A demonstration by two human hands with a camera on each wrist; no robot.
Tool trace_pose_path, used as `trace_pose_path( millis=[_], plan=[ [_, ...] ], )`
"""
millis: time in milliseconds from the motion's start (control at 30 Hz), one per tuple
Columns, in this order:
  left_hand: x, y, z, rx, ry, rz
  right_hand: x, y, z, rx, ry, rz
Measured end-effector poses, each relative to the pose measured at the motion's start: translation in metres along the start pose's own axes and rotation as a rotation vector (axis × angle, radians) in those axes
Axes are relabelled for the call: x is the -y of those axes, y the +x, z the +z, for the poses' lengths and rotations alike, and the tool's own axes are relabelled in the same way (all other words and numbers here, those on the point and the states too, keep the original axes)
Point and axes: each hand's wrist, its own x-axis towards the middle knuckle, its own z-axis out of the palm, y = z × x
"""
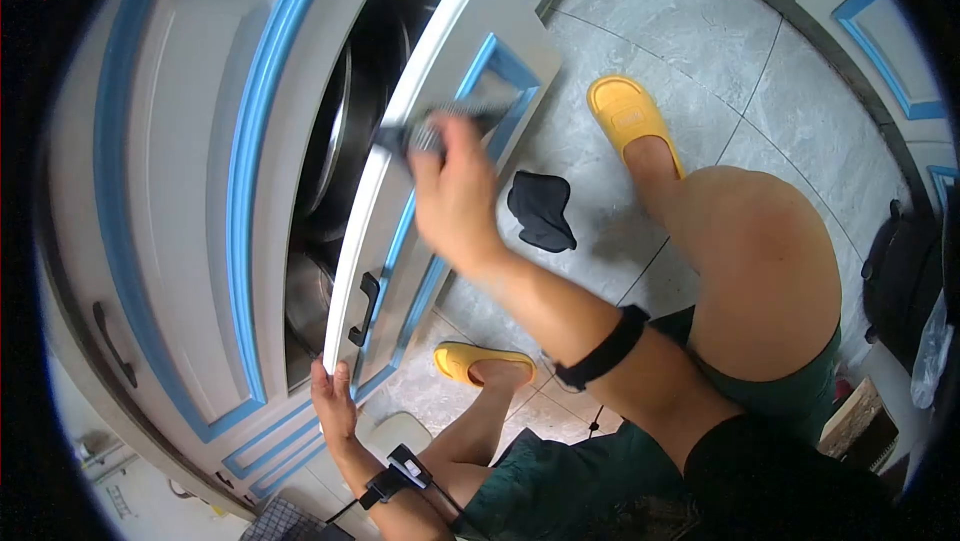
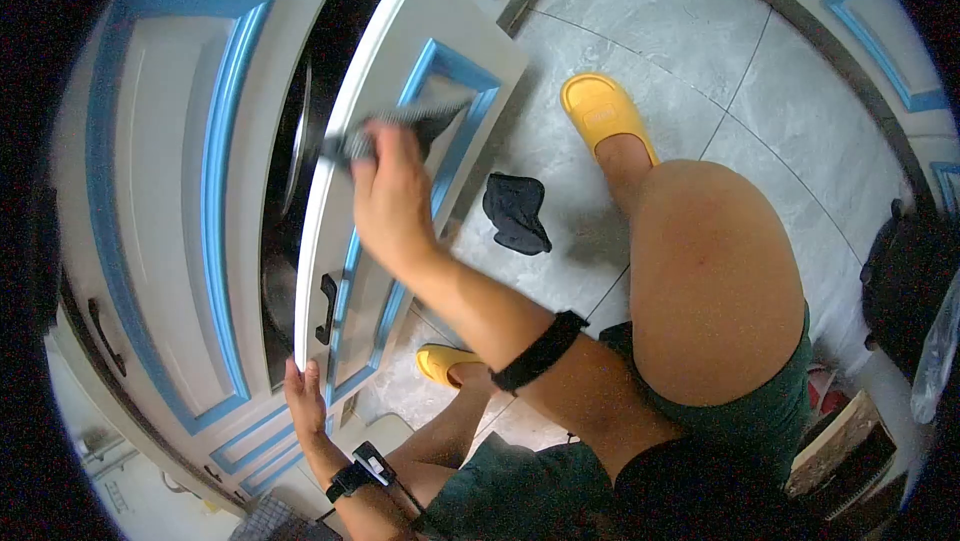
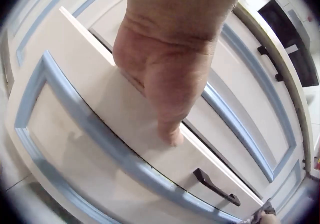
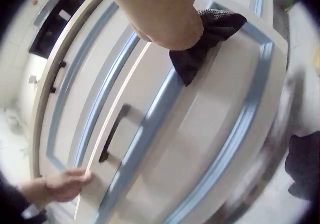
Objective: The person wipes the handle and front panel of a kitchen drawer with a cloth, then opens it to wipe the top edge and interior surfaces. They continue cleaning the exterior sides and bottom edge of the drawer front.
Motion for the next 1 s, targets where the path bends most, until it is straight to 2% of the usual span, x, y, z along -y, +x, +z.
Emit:
trace_pose_path(
  millis=[67,133,167,200,300,400,467,533,567,600,633,667,767,800,867,933,1000],
  plan=[
    [0.004,0.0,0.001,-0.009,-0.018,0.014,0.003,-0.003,-0.007,0.079,0.043,0.053],
    [0.009,-0.002,-0.003,0.002,0.004,0.001,-0.005,0.041,-0.013,-0.112,-0.022,0.05],
    [0.013,-0.002,-0.007,0.013,0.03,-0.015,-0.002,0.069,-0.023,-0.068,-0.075,0.202],
    [0.013,-0.003,-0.007,0.022,0.05,-0.029,0.007,0.088,-0.03,-0.087,-0.09,0.11],
    [0.001,-0.004,-0.001,0.013,-0.009,-0.029,-0.005,0.039,-0.01,-0.016,-0.071,-0.16],
    [-0.009,-0.005,0.001,-0.002,-0.068,-0.096,0.018,-0.033,-0.006,0.213,-0.063,-0.03],
    [-0.009,-0.001,0.003,-0.037,0.029,-0.044,0.015,-0.022,-0.006,0.172,-0.173,-0.141],
    [-0.007,-0.005,0.001,-0.052,0.082,-0.034,0.011,0.027,-0.007,0.141,-0.09,0.044],
    [-0.014,-0.004,0.002,-0.045,0.087,-0.039,0.014,0.059,-0.016,0.116,-0.039,0.032],
    [-0.017,-0.004,0.003,-0.045,0.086,-0.043,0.007,0.073,-0.014,0.062,-0.142,-0.046],
    [-0.012,-0.003,0.001,-0.035,0.147,0.025,0.004,0.061,-0.013,0.098,-0.191,-0.083],
    [-0.011,-0.002,0.0,-0.024,0.105,0.005,0.002,0.043,-0.011,0.133,-0.238,-0.133],
    [-0.01,-0.002,0.003,-0.016,-0.004,-0.015,0.02,-0.041,-0.014,0.465,-0.2,-0.018],
    [-0.006,-0.001,0.004,-0.025,-0.025,-0.007,0.015,-0.046,-0.011,0.454,-0.269,-0.097],
    [-0.008,-0.002,0.001,-0.032,-0.02,0.005,0.014,-0.02,-0.01,0.361,-0.047,0.009],
    [-0.021,-0.003,0.004,-0.026,0.012,0.012,0.015,0.04,-0.014,0.215,-0.205,0.055],
    [-0.009,0.0,0.001,-0.008,0.049,-0.001,0.005,0.071,-0.013,0.066,-0.341,-0.09]
  ],
)
